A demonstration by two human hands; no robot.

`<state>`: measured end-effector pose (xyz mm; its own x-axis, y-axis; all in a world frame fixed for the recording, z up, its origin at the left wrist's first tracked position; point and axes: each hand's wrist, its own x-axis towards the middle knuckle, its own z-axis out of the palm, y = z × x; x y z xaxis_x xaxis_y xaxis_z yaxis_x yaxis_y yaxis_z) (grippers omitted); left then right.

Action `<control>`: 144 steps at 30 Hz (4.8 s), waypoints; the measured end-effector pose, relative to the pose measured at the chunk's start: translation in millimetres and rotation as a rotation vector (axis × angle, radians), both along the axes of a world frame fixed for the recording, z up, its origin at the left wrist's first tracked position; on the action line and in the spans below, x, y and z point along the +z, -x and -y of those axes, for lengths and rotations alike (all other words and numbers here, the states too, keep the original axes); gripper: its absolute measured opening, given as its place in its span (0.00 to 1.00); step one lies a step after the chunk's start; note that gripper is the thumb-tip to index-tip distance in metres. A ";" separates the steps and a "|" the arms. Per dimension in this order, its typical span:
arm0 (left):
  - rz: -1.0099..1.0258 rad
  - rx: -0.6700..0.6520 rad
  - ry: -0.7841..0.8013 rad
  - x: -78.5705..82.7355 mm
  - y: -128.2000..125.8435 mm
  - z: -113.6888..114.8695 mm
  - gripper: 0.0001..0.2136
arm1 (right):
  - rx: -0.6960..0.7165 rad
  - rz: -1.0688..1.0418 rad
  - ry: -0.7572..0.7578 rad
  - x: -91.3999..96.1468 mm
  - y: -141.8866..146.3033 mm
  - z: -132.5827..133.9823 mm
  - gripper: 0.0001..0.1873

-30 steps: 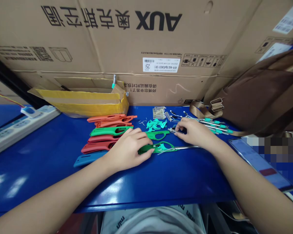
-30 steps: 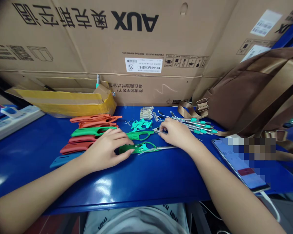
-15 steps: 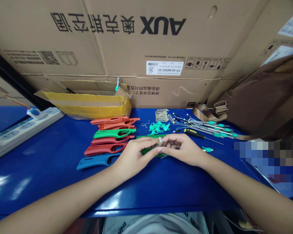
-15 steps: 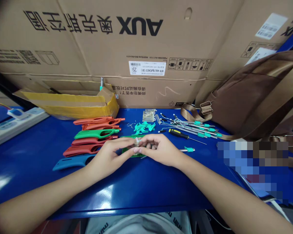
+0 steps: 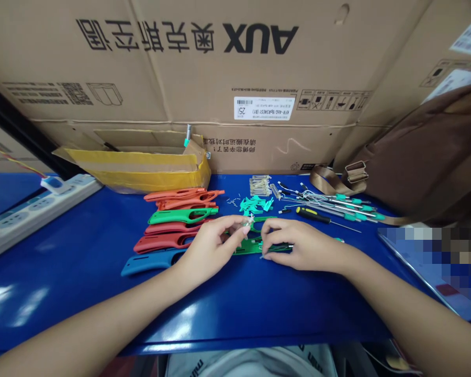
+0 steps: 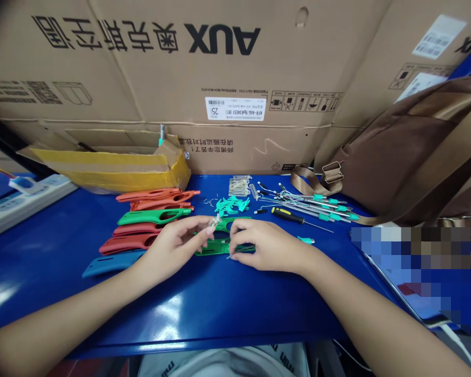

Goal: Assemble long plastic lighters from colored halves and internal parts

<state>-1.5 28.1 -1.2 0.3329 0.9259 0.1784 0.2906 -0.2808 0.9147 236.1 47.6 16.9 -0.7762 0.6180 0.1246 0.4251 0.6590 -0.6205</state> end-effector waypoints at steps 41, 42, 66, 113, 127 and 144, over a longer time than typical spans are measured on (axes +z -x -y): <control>-0.283 -0.143 -0.117 7.1 0.3 3.5 0.13 | -0.238 -0.168 0.657 -11.6 2.9 -6.4 0.14; -0.285 -0.145 -0.121 7.1 0.4 3.7 0.13 | -0.240 -0.165 0.655 -11.5 2.8 -6.4 0.14; -0.278 -0.172 -0.112 3.4 -1.1 4.8 0.12 | -0.238 -0.135 0.628 -10.4 4.8 -4.9 0.14; -0.264 -0.090 -0.156 -1.3 -0.7 6.5 0.10 | -0.406 -0.180 0.607 -2.5 11.2 -2.0 0.14; -0.223 -0.063 -0.205 -1.3 -4.0 8.6 0.10 | -0.437 -0.213 0.635 -4.0 12.2 0.5 0.11; -0.163 -0.038 -0.156 0.5 -5.7 10.8 0.10 | -0.444 -0.274 0.731 -1.4 15.1 -0.4 0.13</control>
